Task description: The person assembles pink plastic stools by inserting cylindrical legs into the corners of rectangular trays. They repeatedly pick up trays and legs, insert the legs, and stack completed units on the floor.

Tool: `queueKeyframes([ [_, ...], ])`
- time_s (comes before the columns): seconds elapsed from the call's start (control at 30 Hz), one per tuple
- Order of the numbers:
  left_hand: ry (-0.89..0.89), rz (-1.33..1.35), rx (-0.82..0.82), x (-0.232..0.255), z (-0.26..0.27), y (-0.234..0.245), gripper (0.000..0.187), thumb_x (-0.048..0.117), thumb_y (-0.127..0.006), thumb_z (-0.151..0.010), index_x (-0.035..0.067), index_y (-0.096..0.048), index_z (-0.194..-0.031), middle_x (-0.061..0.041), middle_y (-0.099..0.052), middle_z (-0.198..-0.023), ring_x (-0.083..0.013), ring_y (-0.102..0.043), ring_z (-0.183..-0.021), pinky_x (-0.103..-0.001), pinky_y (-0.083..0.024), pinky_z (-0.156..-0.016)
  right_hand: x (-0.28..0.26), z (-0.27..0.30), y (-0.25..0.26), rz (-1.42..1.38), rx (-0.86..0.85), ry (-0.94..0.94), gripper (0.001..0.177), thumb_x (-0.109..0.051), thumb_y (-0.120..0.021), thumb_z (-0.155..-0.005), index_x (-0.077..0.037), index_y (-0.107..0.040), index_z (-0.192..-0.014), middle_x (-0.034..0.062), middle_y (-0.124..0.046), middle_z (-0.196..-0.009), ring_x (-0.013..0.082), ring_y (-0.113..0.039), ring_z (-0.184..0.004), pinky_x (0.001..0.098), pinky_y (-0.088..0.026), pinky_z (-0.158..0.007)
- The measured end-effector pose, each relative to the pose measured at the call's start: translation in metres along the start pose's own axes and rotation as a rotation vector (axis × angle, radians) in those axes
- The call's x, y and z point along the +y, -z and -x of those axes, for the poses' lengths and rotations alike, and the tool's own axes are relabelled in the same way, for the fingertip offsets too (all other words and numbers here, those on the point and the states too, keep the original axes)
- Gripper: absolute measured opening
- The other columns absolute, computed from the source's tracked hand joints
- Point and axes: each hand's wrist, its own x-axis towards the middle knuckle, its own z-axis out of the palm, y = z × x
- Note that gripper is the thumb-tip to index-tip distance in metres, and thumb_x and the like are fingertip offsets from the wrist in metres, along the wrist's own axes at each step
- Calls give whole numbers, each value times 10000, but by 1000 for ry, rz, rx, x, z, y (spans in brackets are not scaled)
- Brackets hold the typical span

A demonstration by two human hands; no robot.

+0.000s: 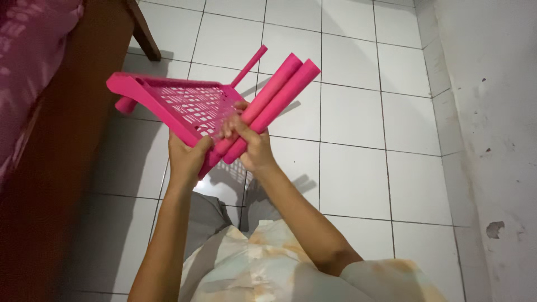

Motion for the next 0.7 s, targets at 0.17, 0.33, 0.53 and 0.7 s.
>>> queueKeyframes([
  [0.17,78,109,-23,-9,-3,2,600,-73,-646,-782,12,-439,-1339,-103,-648,-1108,-171,-679,-921,-303,-599,-747,-3,-18,25,-272,-286,-168,261,-125,-714,-986,-108,-573,-1205,37,-517,-854,179,-541,-814,387,-503,-867],
  [0.33,106,140,-51,-16,-6,6,580,-81,-648,-785,22,-446,-1318,-99,-640,-1098,-170,-677,-912,-307,-596,-745,1,-27,28,-320,-403,-157,206,-125,-736,-981,-125,-568,-1100,13,-481,-770,172,-515,-762,370,-484,-803],
  [0.53,10,180,130,-30,-5,-4,500,-74,-665,-829,1,-480,-1287,-105,-656,-1090,-172,-677,-899,-292,-587,-770,5,-31,0,-87,201,2,185,-80,-686,-935,-82,-547,-1057,33,-527,-746,158,-539,-644,339,-499,-639],
  [0.7,113,79,120,-36,-5,9,473,-57,-644,-813,-22,-474,-1254,-152,-648,-1023,-224,-667,-791,-342,-579,-679,-21,-42,-7,-30,414,135,277,-22,-652,-958,-51,-494,-1183,74,-580,-807,194,-597,-703,382,-566,-719],
])
